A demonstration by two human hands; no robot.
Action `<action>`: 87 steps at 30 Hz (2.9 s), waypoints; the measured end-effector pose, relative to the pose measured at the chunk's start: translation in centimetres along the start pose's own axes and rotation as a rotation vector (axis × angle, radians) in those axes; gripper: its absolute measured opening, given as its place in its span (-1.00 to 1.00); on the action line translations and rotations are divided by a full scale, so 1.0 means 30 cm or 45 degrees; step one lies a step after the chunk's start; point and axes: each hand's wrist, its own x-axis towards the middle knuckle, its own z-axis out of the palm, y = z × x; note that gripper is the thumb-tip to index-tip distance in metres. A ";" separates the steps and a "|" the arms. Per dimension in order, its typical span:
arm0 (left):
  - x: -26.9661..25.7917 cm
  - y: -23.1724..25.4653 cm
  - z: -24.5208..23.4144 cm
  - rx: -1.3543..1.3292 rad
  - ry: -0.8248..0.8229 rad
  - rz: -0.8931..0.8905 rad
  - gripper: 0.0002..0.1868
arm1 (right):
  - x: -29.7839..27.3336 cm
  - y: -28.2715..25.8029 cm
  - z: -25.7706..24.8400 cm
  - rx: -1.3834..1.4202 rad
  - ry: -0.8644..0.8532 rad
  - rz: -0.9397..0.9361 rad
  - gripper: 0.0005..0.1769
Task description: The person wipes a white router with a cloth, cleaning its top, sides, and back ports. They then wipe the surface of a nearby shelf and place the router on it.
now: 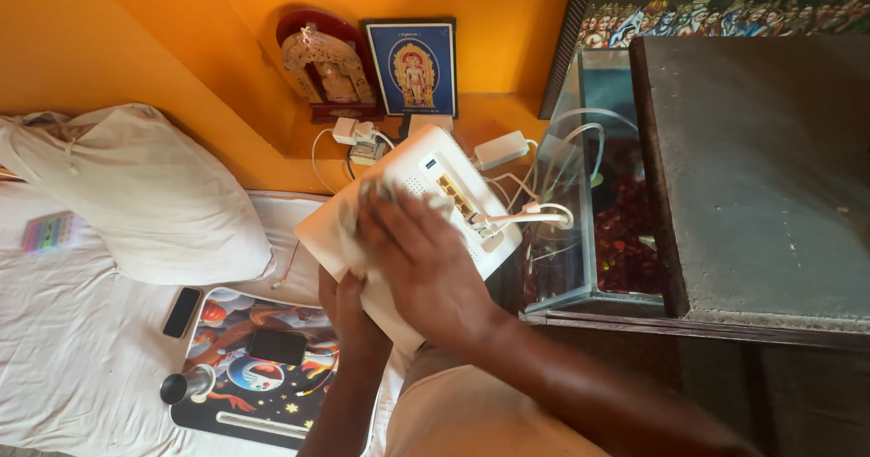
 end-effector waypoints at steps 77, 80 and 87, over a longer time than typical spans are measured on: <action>0.020 0.061 -0.002 0.052 0.106 0.080 -0.31 | -0.241 0.049 -0.019 0.144 -0.202 -0.094 -0.41; 0.025 0.042 -0.016 0.085 0.034 0.165 -0.33 | -0.178 0.052 -0.017 0.077 -0.156 -0.128 -0.39; 0.005 -0.008 -0.009 0.103 0.021 0.098 -0.39 | 0.074 0.071 -0.015 -0.075 0.132 0.041 -0.33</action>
